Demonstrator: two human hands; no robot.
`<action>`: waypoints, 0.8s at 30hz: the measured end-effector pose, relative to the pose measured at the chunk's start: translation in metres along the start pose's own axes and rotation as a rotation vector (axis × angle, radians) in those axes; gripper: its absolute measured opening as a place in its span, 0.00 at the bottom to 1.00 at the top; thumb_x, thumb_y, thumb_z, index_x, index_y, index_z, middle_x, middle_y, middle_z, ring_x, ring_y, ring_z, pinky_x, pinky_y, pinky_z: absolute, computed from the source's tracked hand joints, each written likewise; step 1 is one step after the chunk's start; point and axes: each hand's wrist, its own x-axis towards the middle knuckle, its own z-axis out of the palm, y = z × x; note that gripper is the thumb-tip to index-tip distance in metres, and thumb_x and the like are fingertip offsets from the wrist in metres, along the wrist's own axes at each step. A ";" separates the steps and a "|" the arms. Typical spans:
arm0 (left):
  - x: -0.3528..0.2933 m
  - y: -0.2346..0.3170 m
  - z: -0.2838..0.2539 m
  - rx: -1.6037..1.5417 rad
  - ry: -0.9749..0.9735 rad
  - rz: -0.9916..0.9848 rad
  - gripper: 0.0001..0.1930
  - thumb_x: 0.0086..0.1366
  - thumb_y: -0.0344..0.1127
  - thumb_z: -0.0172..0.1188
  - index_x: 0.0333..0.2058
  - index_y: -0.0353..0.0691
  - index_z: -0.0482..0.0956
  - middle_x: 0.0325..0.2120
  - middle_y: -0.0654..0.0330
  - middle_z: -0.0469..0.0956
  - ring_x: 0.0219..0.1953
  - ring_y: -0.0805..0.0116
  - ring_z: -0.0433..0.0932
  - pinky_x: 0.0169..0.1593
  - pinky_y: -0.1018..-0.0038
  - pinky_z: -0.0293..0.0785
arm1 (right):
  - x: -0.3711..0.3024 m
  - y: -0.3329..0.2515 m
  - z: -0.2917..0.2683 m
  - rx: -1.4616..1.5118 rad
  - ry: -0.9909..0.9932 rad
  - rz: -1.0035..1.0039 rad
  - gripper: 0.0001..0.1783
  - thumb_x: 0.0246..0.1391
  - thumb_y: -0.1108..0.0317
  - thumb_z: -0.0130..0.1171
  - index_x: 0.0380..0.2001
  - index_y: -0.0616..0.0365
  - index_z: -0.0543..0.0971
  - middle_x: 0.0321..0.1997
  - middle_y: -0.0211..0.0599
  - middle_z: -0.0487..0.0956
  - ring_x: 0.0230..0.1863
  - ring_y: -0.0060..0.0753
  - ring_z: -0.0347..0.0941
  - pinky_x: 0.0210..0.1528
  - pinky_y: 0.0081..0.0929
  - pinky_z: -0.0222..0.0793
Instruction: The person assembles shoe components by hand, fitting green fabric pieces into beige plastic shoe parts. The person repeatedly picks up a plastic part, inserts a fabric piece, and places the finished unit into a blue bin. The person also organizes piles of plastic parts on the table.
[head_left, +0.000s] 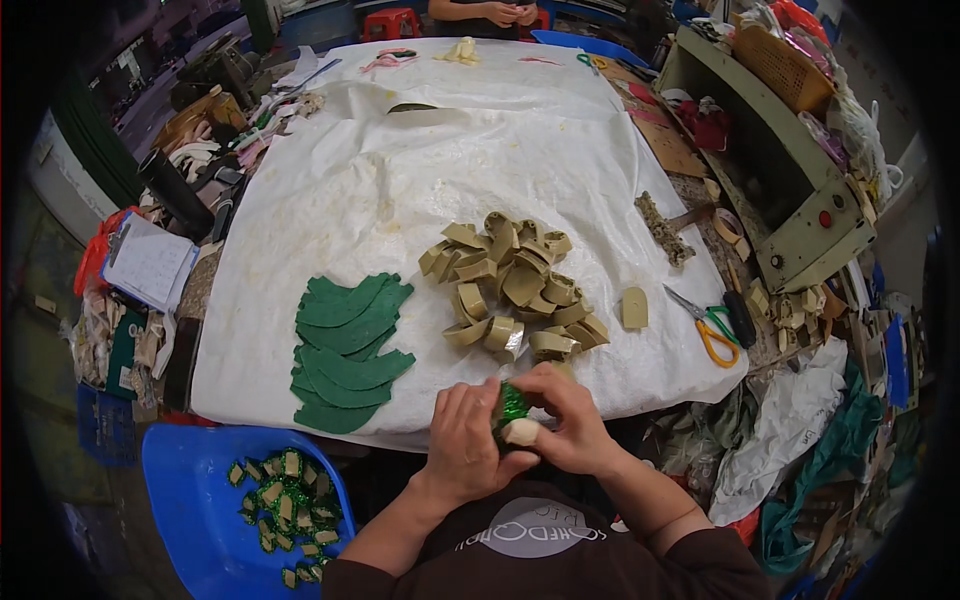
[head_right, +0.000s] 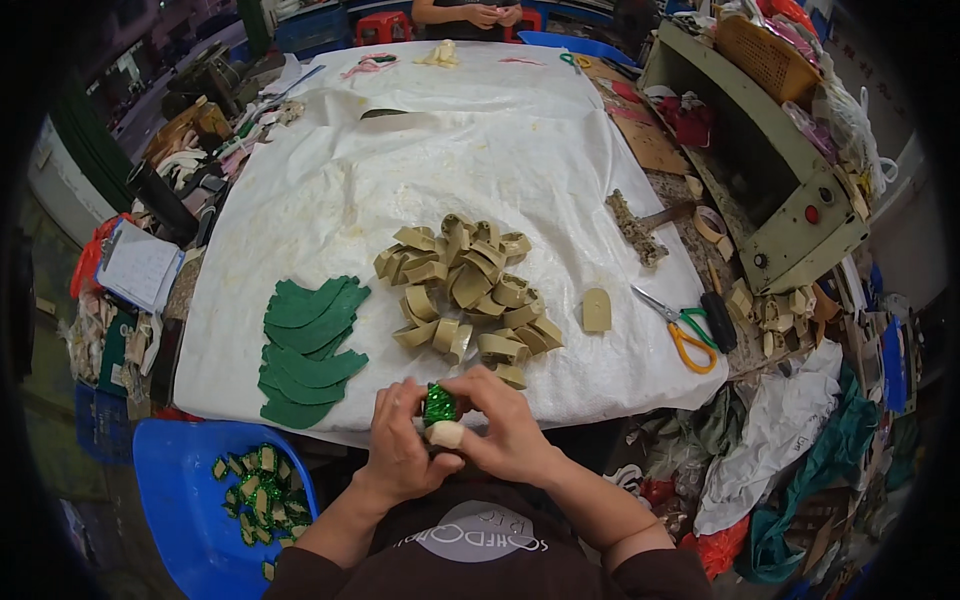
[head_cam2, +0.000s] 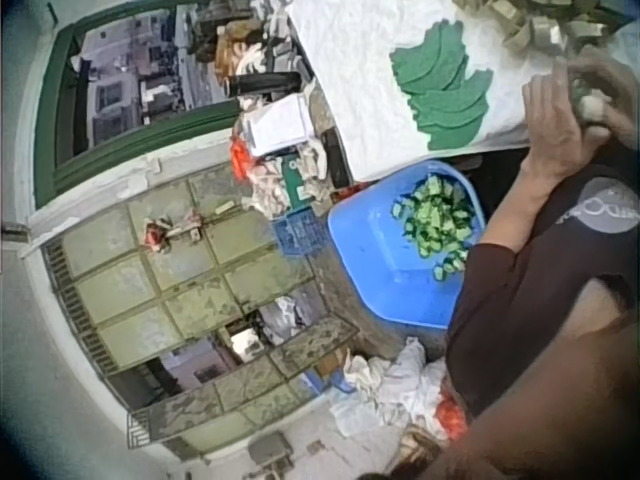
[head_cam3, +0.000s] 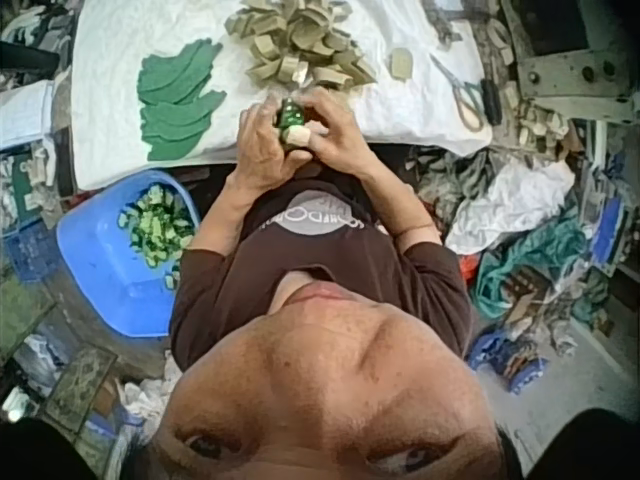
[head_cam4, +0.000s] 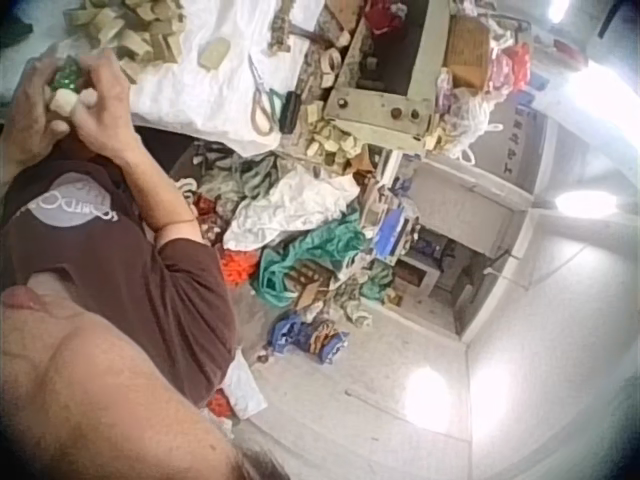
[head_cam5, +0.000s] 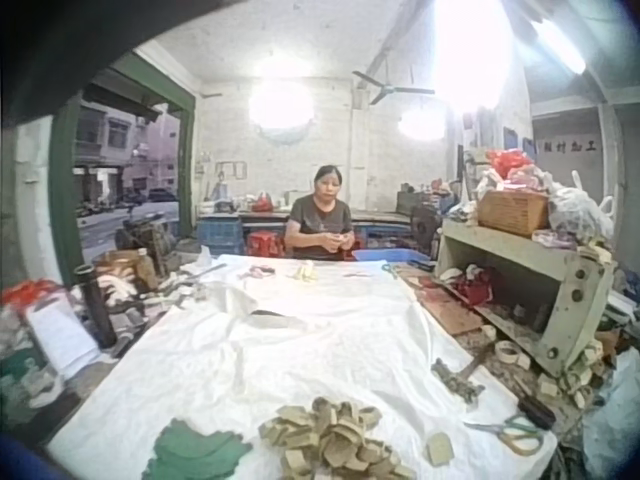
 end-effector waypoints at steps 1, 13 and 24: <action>0.002 -0.001 -0.004 -0.013 -0.038 -0.035 0.35 0.59 0.56 0.55 0.52 0.28 0.62 0.35 0.48 0.71 0.34 0.53 0.70 0.37 0.61 0.65 | -0.001 0.002 0.001 0.031 0.030 -0.006 0.23 0.47 0.68 0.63 0.46 0.64 0.70 0.37 0.42 0.71 0.34 0.36 0.72 0.37 0.28 0.70; 0.006 0.013 -0.031 -0.265 -0.114 -0.256 0.27 0.42 0.21 0.65 0.46 0.33 0.73 0.34 0.53 0.72 0.33 0.60 0.73 0.36 0.72 0.71 | 0.002 0.025 -0.003 0.629 -0.088 0.452 0.13 0.59 0.58 0.53 0.37 0.58 0.75 0.32 0.26 0.73 0.31 0.18 0.68 0.35 0.18 0.65; 0.009 0.013 -0.031 -0.231 -0.162 -0.192 0.29 0.38 0.21 0.67 0.44 0.33 0.74 0.27 0.55 0.72 0.28 0.62 0.73 0.30 0.73 0.70 | 0.000 0.003 -0.005 0.013 -0.019 0.115 0.07 0.48 0.69 0.57 0.27 0.62 0.74 0.22 0.40 0.75 0.23 0.36 0.74 0.27 0.28 0.68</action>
